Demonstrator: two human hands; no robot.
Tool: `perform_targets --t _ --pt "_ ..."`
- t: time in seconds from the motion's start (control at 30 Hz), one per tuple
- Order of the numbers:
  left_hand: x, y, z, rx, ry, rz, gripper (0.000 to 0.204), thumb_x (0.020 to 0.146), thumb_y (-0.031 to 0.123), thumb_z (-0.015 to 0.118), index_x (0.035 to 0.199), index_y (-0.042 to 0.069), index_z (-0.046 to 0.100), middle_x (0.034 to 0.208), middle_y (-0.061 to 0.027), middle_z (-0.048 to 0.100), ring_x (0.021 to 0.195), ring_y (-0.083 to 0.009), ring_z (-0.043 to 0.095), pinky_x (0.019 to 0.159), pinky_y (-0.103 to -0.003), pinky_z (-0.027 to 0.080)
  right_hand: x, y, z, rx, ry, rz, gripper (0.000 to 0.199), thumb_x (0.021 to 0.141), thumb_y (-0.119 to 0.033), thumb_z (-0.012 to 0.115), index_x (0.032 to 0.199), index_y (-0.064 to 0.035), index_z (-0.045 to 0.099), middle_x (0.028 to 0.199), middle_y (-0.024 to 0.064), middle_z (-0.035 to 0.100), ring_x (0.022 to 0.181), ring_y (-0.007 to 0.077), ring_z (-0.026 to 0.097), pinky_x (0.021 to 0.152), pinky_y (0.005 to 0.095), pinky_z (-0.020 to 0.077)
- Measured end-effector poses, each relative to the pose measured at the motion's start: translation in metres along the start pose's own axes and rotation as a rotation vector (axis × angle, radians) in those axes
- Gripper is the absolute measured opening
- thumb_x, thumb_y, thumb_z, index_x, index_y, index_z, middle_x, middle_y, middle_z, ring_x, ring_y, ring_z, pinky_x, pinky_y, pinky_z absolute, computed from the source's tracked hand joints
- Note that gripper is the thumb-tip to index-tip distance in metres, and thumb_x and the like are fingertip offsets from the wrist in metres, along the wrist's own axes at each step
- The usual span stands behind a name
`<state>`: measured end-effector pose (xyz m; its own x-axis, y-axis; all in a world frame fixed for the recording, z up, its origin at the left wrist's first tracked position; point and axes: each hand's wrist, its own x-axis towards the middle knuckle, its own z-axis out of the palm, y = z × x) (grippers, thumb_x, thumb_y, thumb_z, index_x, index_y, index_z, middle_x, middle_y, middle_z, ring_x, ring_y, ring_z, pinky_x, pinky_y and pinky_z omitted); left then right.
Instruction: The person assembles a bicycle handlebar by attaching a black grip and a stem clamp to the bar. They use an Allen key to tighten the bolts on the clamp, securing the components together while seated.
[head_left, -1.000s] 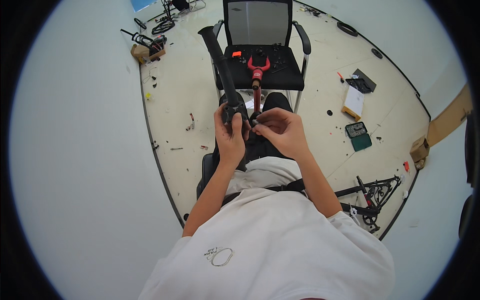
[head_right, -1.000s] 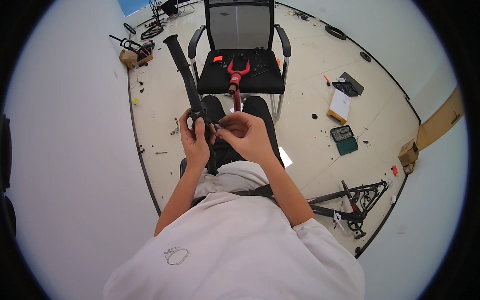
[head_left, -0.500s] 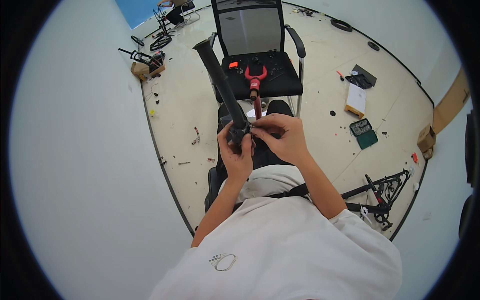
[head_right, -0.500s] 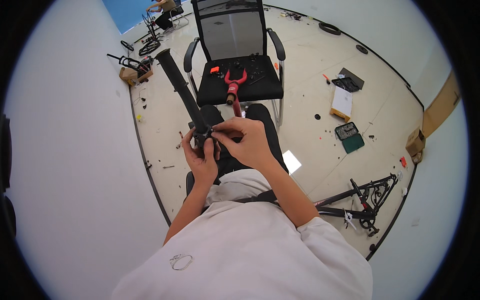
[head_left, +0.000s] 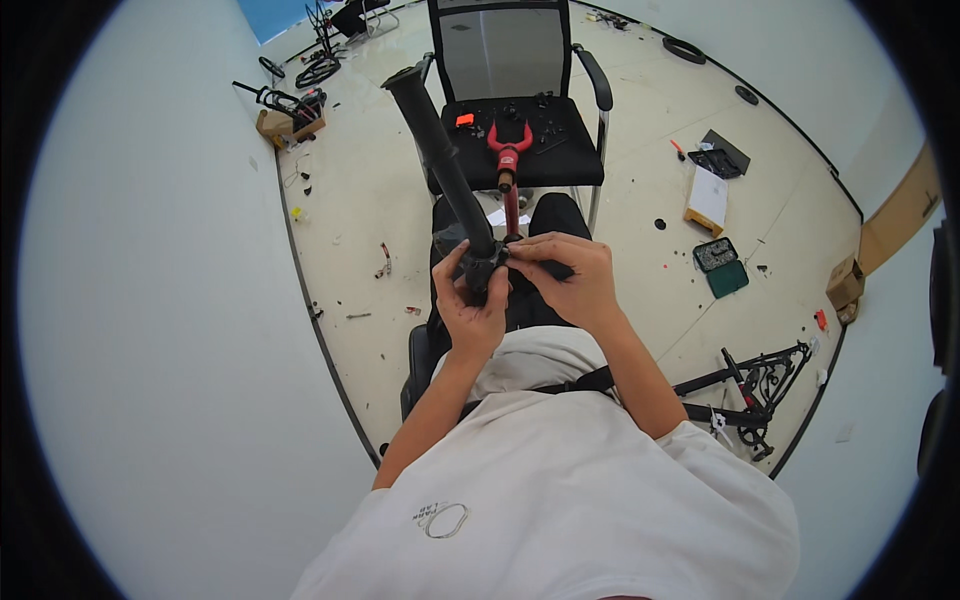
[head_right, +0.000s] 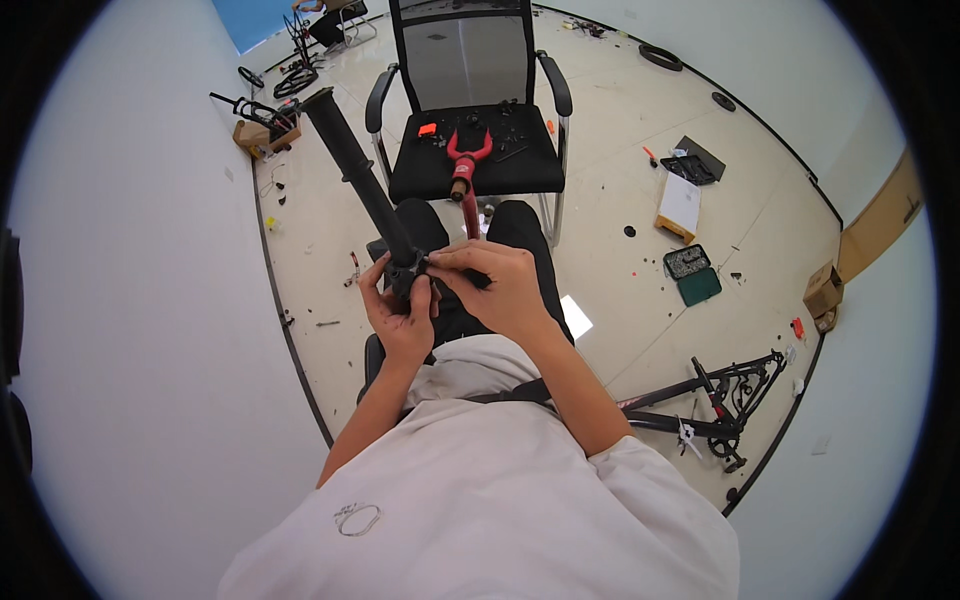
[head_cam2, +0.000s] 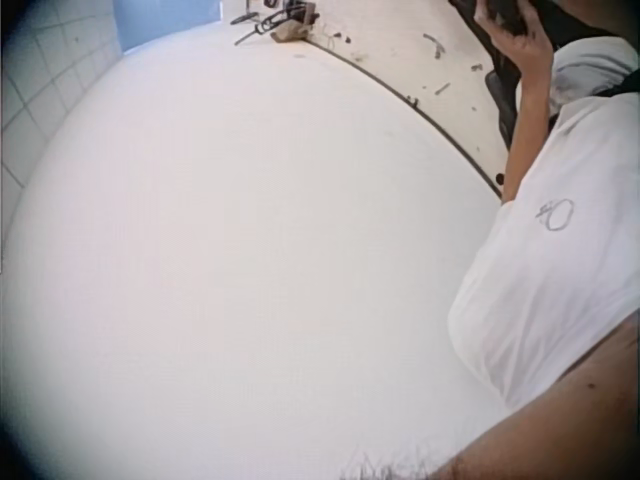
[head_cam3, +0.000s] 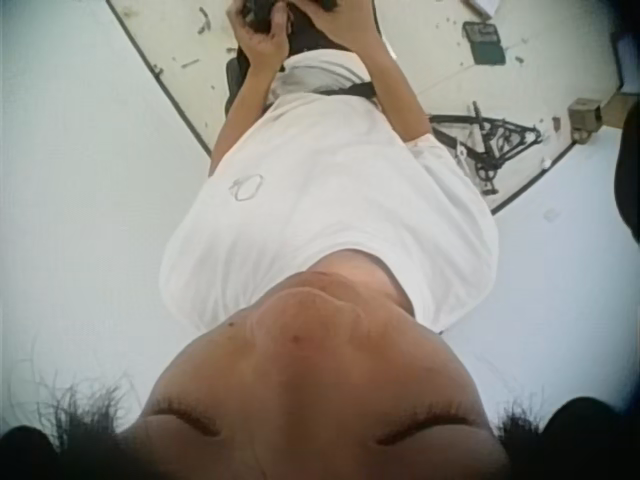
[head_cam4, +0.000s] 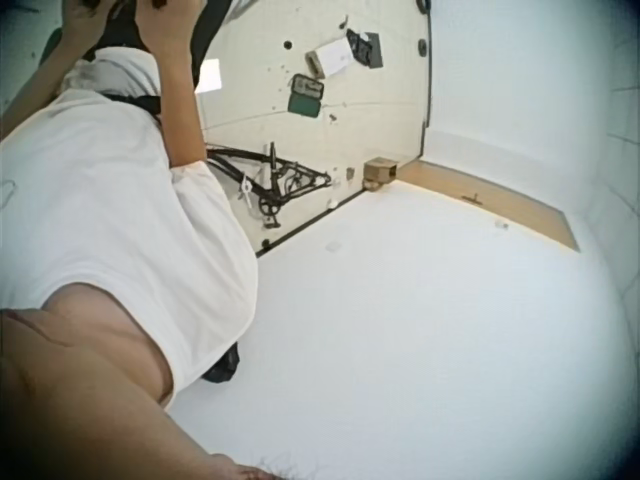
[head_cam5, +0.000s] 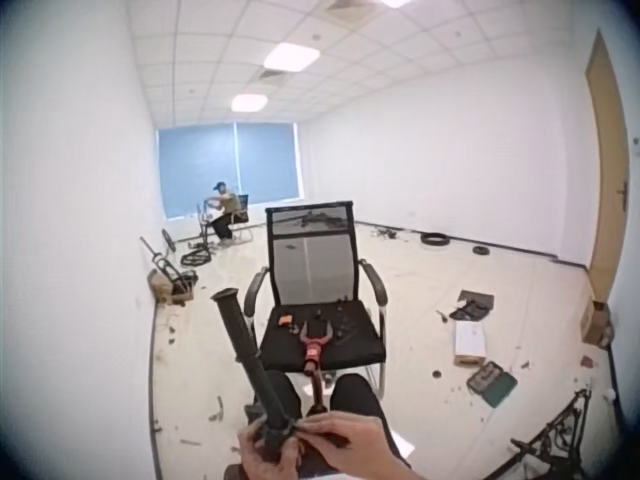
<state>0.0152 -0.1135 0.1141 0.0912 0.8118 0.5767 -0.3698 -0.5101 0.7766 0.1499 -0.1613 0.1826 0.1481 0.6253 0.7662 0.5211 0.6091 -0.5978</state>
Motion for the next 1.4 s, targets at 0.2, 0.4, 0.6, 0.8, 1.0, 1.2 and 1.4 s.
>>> perform_targets --t 0.2,0.4,0.6,0.8,1.0,1.2,1.4 --pt "-0.004 0.0 0.0 0.061 -0.061 0.05 0.055 0.087 0.0 0.069 0.131 -0.001 0.038 0.093 -0.0134 0.066 0.077 -0.0136 0.067 0.068 -0.025 0.054 -0.003 -0.016 -0.004 0.235 -0.071 0.359 0.014 0.08 0.002 0.075 0.093 0.0043 0.072 0.082 0.0094 0.072 0.076 0.0144 0.07 0.069 0.0253 0.0566" --pt "-0.003 -0.002 -0.002 0.029 -0.042 0.028 0.056 0.086 0.0 0.069 0.131 -0.003 0.037 0.097 -0.015 0.067 0.084 -0.0157 0.068 0.075 -0.026 0.054 -0.005 -0.008 -0.001 0.267 -0.072 0.314 0.012 0.081 0.004 0.072 0.093 0.0053 0.071 0.088 0.0107 0.071 0.082 0.0144 0.069 0.076 0.0253 0.0562" --pt "-0.005 -0.004 -0.002 0.029 -0.057 0.043 0.055 0.086 0.0 0.069 0.131 -0.003 0.038 0.104 -0.0163 0.065 0.089 -0.0168 0.067 0.076 -0.026 0.054 -0.004 0.005 -0.003 0.538 -0.09 0.401 0.013 0.081 0.003 0.074 0.093 0.0055 0.07 0.085 0.0082 0.07 0.079 0.0128 0.07 0.073 0.0236 0.0554" --pt "-0.002 -0.003 0.001 0.055 -0.083 0.061 0.053 0.086 0.001 0.07 0.13 -0.003 0.04 0.104 -0.0165 0.065 0.091 -0.0165 0.067 0.076 -0.025 0.054 -0.002 0.002 -0.012 0.502 -0.12 0.486 0.014 0.081 0.001 0.074 0.093 0.0055 0.07 0.084 0.0084 0.071 0.081 0.0138 0.071 0.074 0.0242 0.0561" --pt "-0.003 -0.001 -0.002 0.096 -0.084 0.02 0.054 0.086 0.001 0.07 0.13 -0.003 0.04 0.102 -0.0166 0.066 0.089 -0.0165 0.068 0.076 -0.025 0.054 0.009 -0.031 -0.018 0.117 -0.153 0.318 0.011 0.08 0.003 0.072 0.09 0.0051 0.07 0.083 0.0104 0.071 0.076 0.0156 0.071 0.072 0.0244 0.0572" --pt "-0.007 -0.002 -0.001 0.104 -0.068 0.031 0.054 0.086 0.001 0.07 0.13 -0.003 0.04 0.101 -0.0168 0.066 0.088 -0.0159 0.068 0.076 -0.024 0.053 0.0 -0.021 -0.016 0.233 -0.093 0.471 0.011 0.082 -0.002 0.073 0.089 0.0055 0.07 0.08 0.01 0.072 0.073 0.015 0.072 0.067 0.0235 0.0558" --pt "-0.001 -0.003 -0.002 0.147 -0.056 0.097 0.052 0.088 -0.001 0.066 0.131 0.001 0.038 0.084 -0.0106 0.063 0.067 -0.0111 0.06 0.058 -0.022 0.047 0.003 -0.02 -0.009 0.361 -0.068 0.518 0.013 0.084 -0.003 0.072 0.09 0.0073 0.069 0.078 0.0112 0.072 0.071 0.0134 0.071 0.064 0.0234 0.0553"
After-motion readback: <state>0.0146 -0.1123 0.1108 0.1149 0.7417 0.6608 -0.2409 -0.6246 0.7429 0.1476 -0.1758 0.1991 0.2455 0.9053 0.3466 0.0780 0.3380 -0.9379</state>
